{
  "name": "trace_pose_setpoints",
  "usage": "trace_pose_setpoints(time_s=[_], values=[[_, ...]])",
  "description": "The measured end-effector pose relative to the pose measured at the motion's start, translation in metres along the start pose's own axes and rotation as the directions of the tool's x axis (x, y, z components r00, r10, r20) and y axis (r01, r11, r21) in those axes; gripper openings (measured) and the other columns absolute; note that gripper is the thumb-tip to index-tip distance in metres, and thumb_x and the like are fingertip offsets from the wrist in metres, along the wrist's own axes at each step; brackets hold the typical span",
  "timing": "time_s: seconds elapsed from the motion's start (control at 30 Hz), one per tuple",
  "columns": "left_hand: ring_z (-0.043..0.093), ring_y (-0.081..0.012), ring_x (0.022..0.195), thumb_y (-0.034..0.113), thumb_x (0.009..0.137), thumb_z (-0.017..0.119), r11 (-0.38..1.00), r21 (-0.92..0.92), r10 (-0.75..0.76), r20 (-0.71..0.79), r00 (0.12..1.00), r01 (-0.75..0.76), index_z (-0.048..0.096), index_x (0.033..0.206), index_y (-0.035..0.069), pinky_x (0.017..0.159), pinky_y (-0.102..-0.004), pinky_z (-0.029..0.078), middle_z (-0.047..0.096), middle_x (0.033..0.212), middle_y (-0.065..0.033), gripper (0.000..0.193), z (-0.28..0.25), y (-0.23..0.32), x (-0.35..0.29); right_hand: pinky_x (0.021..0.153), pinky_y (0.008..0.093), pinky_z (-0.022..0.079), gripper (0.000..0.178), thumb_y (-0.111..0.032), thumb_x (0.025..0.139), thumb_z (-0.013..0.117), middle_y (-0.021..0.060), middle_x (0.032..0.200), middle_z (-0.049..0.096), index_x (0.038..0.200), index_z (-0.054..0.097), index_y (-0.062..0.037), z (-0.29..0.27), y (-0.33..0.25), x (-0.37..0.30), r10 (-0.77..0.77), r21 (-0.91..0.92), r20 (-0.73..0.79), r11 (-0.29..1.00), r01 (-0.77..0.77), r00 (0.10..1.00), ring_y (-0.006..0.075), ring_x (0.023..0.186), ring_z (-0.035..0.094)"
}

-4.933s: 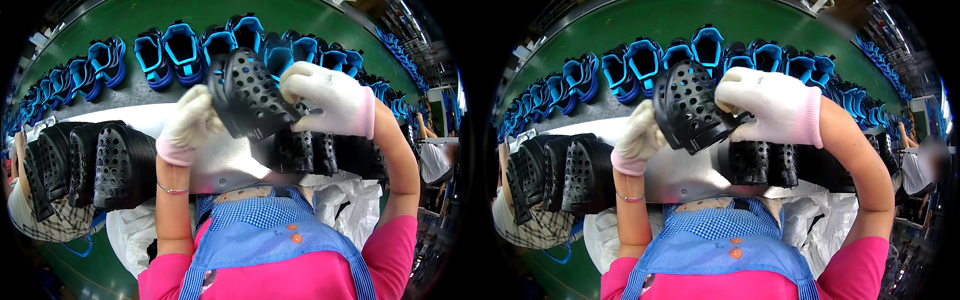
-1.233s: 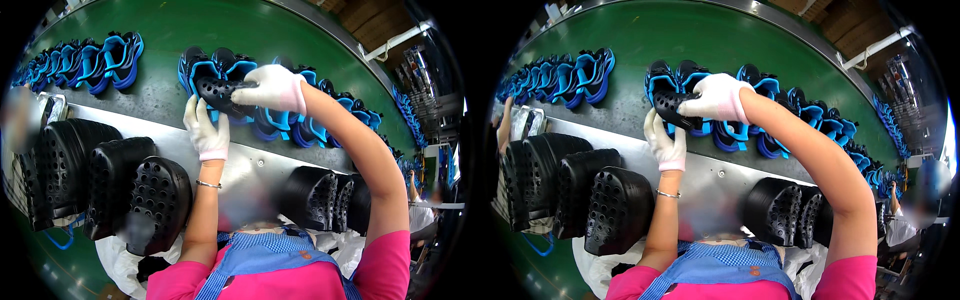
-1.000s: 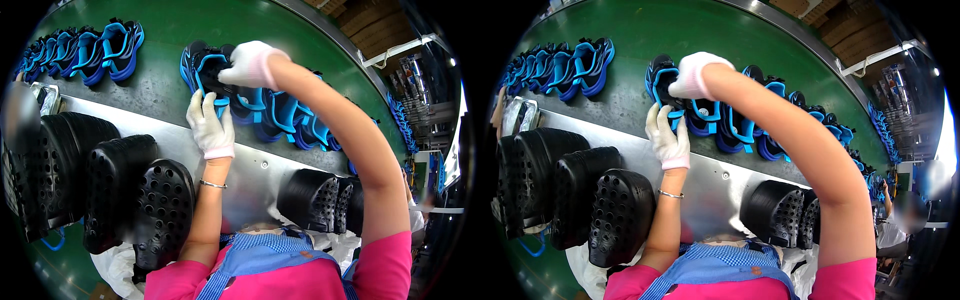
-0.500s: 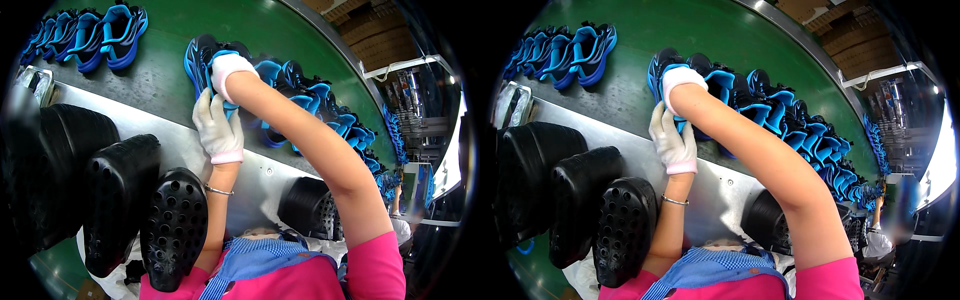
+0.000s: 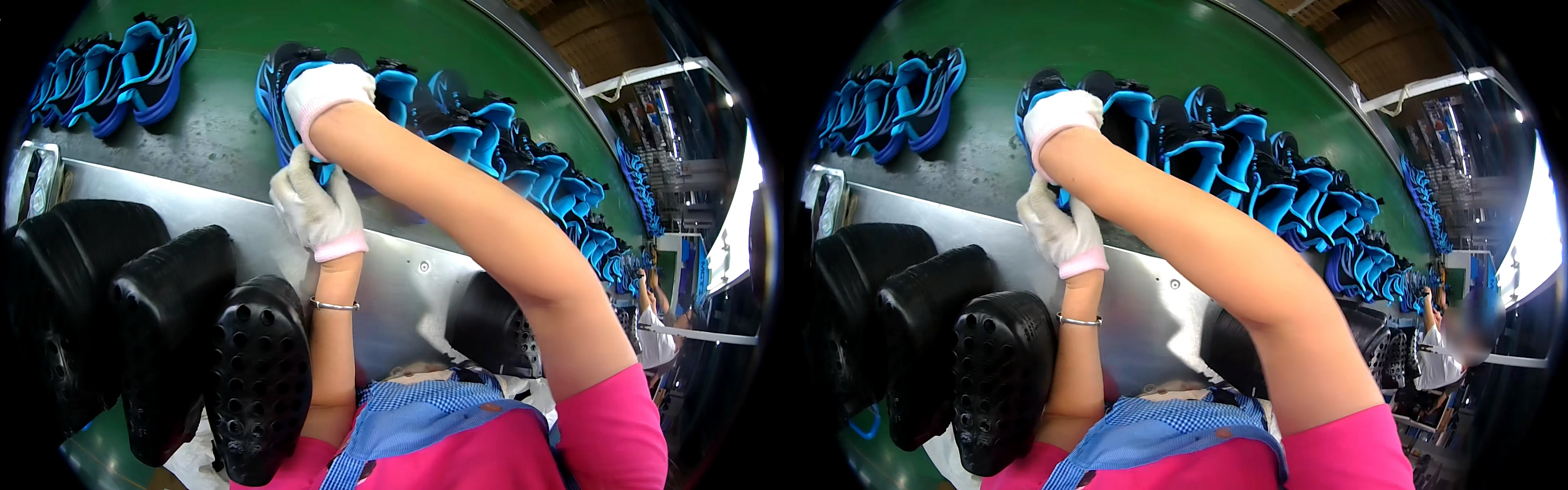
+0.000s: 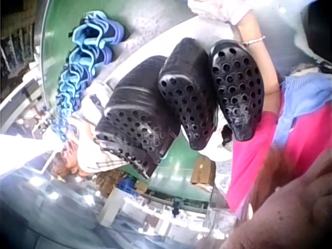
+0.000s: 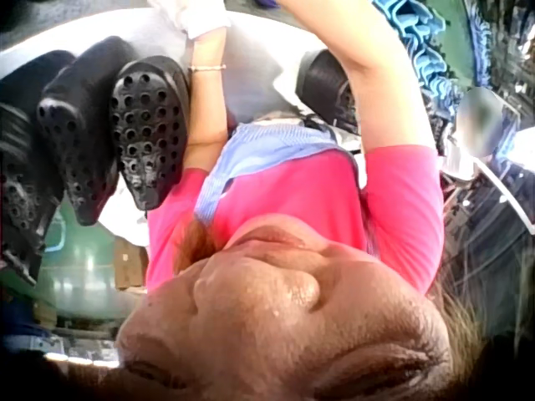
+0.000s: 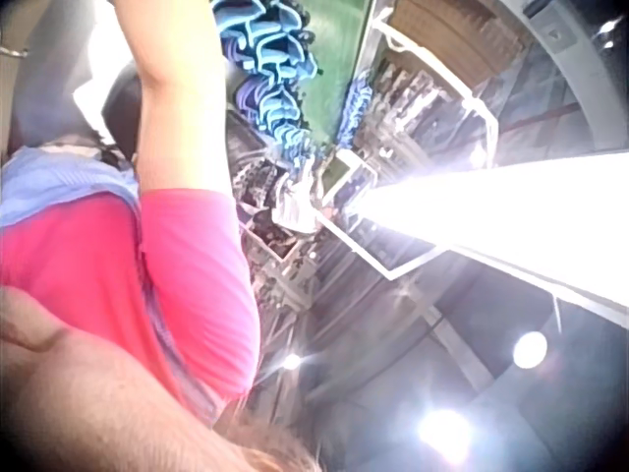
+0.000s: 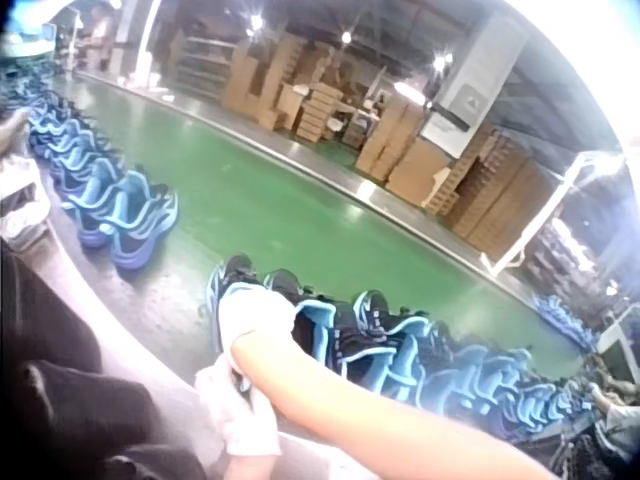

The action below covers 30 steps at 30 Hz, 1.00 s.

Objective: The person fits shoe components onto forms and places them into blue shoe uppers on a conveyor belt in a factory setting.

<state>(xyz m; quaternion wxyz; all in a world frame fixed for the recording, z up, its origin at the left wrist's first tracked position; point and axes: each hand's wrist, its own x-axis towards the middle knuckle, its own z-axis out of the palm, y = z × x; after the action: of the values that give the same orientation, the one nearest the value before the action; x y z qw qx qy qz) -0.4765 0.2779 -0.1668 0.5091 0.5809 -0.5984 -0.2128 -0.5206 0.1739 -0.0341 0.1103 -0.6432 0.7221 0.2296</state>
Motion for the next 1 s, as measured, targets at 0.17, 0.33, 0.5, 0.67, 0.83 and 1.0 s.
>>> trace_pose_setpoints(time_s=[0.17, 0.33, 0.5, 0.67, 0.83, 1.0], values=[[0.061, -0.0214, 0.09, 0.011, 0.089, 0.064, 0.929, -0.268, -0.23, 0.117, 0.966, 0.254, 0.053, 0.13, 0.009, 0.081, -0.0361, 0.049, 0.058, 0.099, -0.0098, 0.042, 0.004, 0.001, -0.001, 0.074, 0.0392, 0.057, 0.018, -0.016, 0.08, 0.067, 0.0137, 0.093, 0.073, 0.094, 0.075, -0.0071, 0.006, 0.017, -0.003, -0.082, 0.069, -0.099, 0.994, 0.089, 0.992, 0.0293, 0.086, 0.071], [0.062, -0.0292, 0.107, 0.023, 0.091, 0.063, 0.942, -0.322, -0.096, 0.012, 0.995, 0.095, 0.05, 0.135, 0.007, 0.1, -0.039, 0.045, 0.063, 0.122, -0.0147, 0.049, 0.013, -0.01, -0.003, 0.071, 0.0433, 0.055, 0.02, -0.021, 0.081, 0.064, 0.0171, 0.089, 0.071, 0.089, 0.075, -0.0062, -0.046, 0.02, -0.118, -0.275, 0.061, 0.114, 0.961, 0.27, 0.955, 0.0346, 0.083, 0.069], [0.058, -0.03, 0.114, 0.027, 0.09, 0.063, 0.987, -0.16, 0.007, 0.18, 0.984, 0.022, 0.052, 0.135, 0.01, 0.102, -0.0392, 0.043, 0.058, 0.127, -0.015, 0.049, 0.007, 0.019, -0.014, 0.073, 0.0429, 0.056, 0.022, -0.017, 0.077, 0.067, 0.0163, 0.091, 0.072, 0.094, 0.075, -0.0069, -0.034, 0.021, -0.207, -0.547, 0.101, 0.086, 0.836, 0.539, 0.833, 0.0332, 0.086, 0.07], [0.054, -0.0307, 0.12, 0.032, 0.089, 0.063, 0.997, -0.064, 0.059, 0.264, 0.963, -0.044, 0.054, 0.134, 0.014, 0.105, -0.0395, 0.042, 0.053, 0.132, -0.0152, 0.049, 0.007, 0.033, -0.028, 0.072, 0.0417, 0.056, 0.02, -0.017, 0.078, 0.067, 0.0154, 0.091, 0.072, 0.094, 0.075, -0.0073, 0.012, 0.017, -0.27, -0.703, 0.178, 0.039, 0.704, 0.687, 0.71, 0.0322, 0.085, 0.07], [0.05, -0.0327, 0.124, 0.035, 0.086, 0.065, 0.997, -0.056, 0.063, 0.293, 0.954, -0.049, 0.059, 0.129, 0.017, 0.106, -0.039, 0.04, 0.047, 0.135, -0.0161, 0.048, 0.007, 0.036, -0.022, 0.071, 0.0405, 0.056, 0.019, -0.017, 0.078, 0.067, 0.0145, 0.091, 0.071, 0.093, 0.074, -0.0076, 0.044, 0.019, -0.315, -0.767, 0.217, 0.002, 0.627, 0.748, 0.642, 0.0311, 0.085, 0.07], [0.057, -0.0355, 0.114, 0.034, 0.082, 0.066, 0.997, 0.018, 0.064, 0.309, 0.949, -0.074, 0.058, 0.127, 0.018, 0.099, -0.0409, 0.045, 0.047, 0.133, -0.0167, 0.049, 0.022, 0.036, -0.02, 0.069, 0.0393, 0.056, 0.017, -0.017, 0.079, 0.067, 0.0136, 0.09, 0.071, 0.092, 0.074, -0.008, 0.072, 0.026, -0.343, -0.756, 0.262, -0.04, 0.623, 0.737, 0.654, 0.0301, 0.084, 0.07]])
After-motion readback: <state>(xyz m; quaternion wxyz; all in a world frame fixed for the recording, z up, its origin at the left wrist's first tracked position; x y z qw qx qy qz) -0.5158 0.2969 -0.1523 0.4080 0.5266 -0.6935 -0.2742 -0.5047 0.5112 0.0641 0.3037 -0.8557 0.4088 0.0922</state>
